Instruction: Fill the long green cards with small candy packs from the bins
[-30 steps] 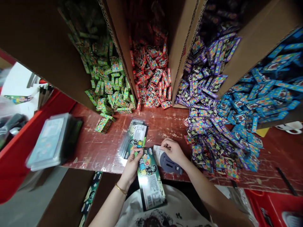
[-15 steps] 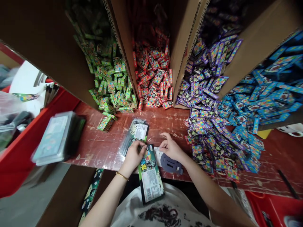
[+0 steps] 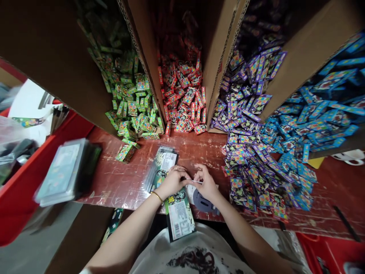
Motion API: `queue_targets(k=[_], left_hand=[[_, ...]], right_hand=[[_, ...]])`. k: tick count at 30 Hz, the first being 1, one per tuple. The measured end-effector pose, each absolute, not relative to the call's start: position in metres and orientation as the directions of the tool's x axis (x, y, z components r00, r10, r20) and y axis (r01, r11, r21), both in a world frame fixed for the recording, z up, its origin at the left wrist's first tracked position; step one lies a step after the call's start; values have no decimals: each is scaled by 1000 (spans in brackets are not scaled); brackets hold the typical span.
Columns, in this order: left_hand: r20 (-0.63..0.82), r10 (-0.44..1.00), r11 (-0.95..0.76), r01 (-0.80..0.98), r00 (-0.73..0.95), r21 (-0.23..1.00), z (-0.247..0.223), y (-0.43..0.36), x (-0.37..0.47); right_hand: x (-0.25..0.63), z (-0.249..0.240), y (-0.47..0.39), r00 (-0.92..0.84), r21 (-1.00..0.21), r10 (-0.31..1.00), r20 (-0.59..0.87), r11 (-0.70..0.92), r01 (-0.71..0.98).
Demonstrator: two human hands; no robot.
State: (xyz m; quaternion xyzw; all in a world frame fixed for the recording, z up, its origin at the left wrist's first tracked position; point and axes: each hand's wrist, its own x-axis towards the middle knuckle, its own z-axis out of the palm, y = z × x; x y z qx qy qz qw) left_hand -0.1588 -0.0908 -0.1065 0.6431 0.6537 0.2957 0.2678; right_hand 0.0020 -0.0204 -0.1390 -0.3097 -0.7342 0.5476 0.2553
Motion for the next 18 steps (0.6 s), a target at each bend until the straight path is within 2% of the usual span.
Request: queue_targets(k=[5, 12, 18], left_hand=[[13, 998, 27, 680, -54, 733, -107, -94, -154], [19, 999, 19, 723, -44, 691, -103, -94, -151], [15, 999, 12, 718, -31, 696, -101, -98, -158]], right_hand=[[0, -139, -18, -656, -973, 755, -23, 135, 189], [5, -136, -14, -635, -960, 769, -72, 118, 252], [3, -137, -14, -677, -966, 735, -28, 154, 208]])
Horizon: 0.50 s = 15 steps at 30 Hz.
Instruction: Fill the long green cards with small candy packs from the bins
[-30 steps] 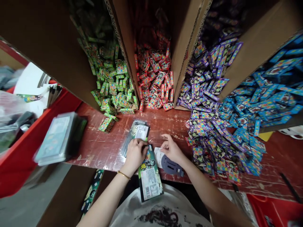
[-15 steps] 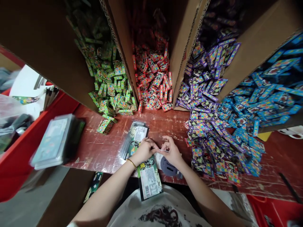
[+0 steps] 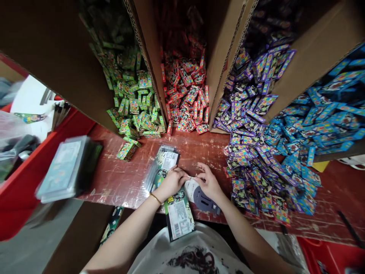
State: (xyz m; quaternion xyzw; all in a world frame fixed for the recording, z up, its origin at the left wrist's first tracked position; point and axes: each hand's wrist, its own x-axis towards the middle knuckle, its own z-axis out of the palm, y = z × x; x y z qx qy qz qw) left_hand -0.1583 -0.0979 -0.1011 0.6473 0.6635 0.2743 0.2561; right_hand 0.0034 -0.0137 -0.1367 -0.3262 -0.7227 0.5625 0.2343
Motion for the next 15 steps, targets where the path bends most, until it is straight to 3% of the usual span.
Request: queue_targets(k=[6, 12, 15], left_hand=[[24, 999, 4, 709, -30, 705, -106, -101, -160], [35, 999, -15, 693, -15, 721, -105, -103, -162], [90, 987, 35, 716, -136, 697, -99, -114, -165]], right_hand=[[-6, -127, -21, -644, -970, 753, 132, 231, 71], [7, -122, -25, -619, -979, 782, 79, 178, 101], [11, -123, -26, -610, -982, 789, 70, 161, 96]])
